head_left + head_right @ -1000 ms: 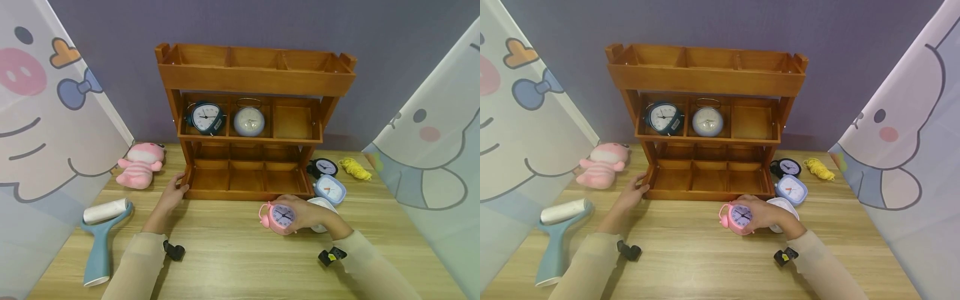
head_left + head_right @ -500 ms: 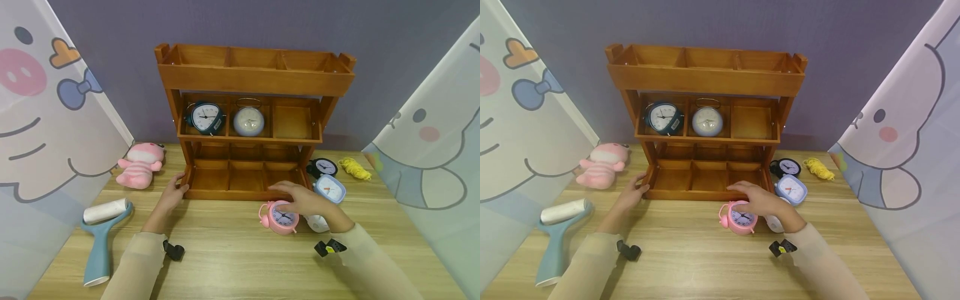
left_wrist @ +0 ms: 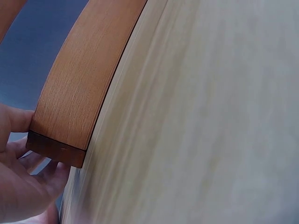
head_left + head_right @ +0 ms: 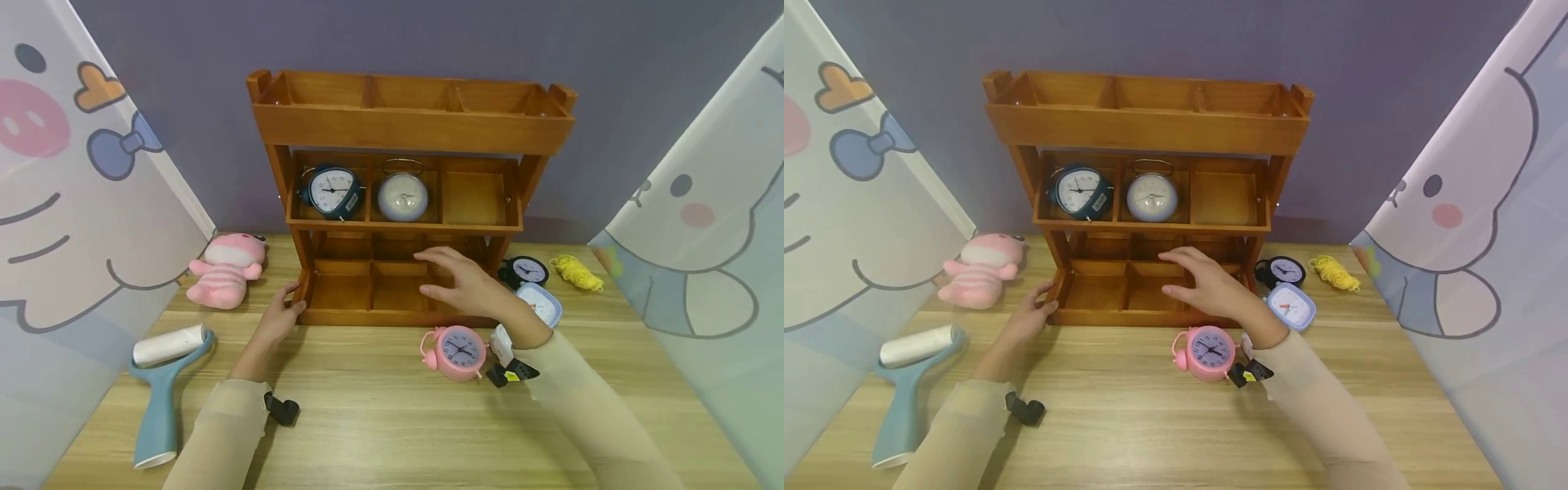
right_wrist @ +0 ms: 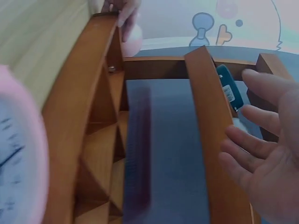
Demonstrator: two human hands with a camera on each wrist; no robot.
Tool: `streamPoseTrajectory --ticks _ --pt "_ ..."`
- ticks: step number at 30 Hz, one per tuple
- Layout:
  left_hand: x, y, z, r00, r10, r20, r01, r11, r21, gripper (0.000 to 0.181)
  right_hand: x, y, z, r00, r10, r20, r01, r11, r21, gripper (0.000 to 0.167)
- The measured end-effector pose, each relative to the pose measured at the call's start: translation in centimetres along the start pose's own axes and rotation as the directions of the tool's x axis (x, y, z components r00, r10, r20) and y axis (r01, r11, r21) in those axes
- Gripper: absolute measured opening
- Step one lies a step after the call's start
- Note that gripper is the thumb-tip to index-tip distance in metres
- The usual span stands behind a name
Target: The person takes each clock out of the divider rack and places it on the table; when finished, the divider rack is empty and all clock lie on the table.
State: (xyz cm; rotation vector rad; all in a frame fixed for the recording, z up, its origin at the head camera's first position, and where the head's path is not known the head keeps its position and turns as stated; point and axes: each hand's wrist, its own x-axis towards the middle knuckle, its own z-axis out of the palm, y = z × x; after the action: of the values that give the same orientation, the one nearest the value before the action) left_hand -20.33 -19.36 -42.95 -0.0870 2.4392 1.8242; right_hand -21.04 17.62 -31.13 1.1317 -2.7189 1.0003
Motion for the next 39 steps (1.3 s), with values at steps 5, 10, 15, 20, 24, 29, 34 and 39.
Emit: streamPoseTrajectory --ticks 5,10,15,20,24,29,34,39 --pt "0.0 -0.1 0.0 1.000 -0.006 0.006 0.007 1.000 -0.004 0.057 2.3 -0.8 -0.6 0.991 -0.005 -0.137 0.003 1.000 -0.014 0.055" --pt "0.1 -0.1 -0.1 1.000 -0.006 0.011 0.006 1.000 -0.007 0.057 4.3 -1.1 -0.8 0.972 0.003 -0.236 -0.009 1.000 -0.026 0.056" --pt "0.0 0.0 -0.1 1.000 -0.012 0.013 0.012 1.000 -0.005 0.058 6.1 -0.8 -0.7 0.944 0.008 -0.329 -0.015 1.000 -0.019 0.055" --pt "-0.1 0.0 0.0 1.000 -0.014 0.011 0.014 1.000 -0.015 0.058 7.9 -0.6 -0.4 0.900 -0.011 -0.436 0.001 1.000 -0.024 0.053" --pt "0.0 0.0 0.0 1.000 -0.009 0.006 0.009 1.000 -0.019 0.057 9.2 -0.7 -0.1 0.882 0.031 -0.471 -0.045 0.999 -0.019 0.056" --pt "0.0 0.0 0.2 1.000 -0.017 0.005 0.017 1.000 -0.011 0.057 10.3 -1.0 0.1 0.886 0.122 -0.447 -0.149 0.988 -0.027 0.062" --pt "0.1 -0.1 0.1 1.000 -0.017 0.005 0.017 1.000 0.005 0.057 11.1 -1.1 -0.1 0.893 0.198 -0.404 -0.229 0.973 -0.030 0.067" --pt "0.1 -0.2 -0.1 1.000 -0.013 0.015 0.013 1.000 0.003 0.058 11.8 -0.9 -0.4 0.893 0.240 -0.380 -0.261 0.965 -0.003 0.072"
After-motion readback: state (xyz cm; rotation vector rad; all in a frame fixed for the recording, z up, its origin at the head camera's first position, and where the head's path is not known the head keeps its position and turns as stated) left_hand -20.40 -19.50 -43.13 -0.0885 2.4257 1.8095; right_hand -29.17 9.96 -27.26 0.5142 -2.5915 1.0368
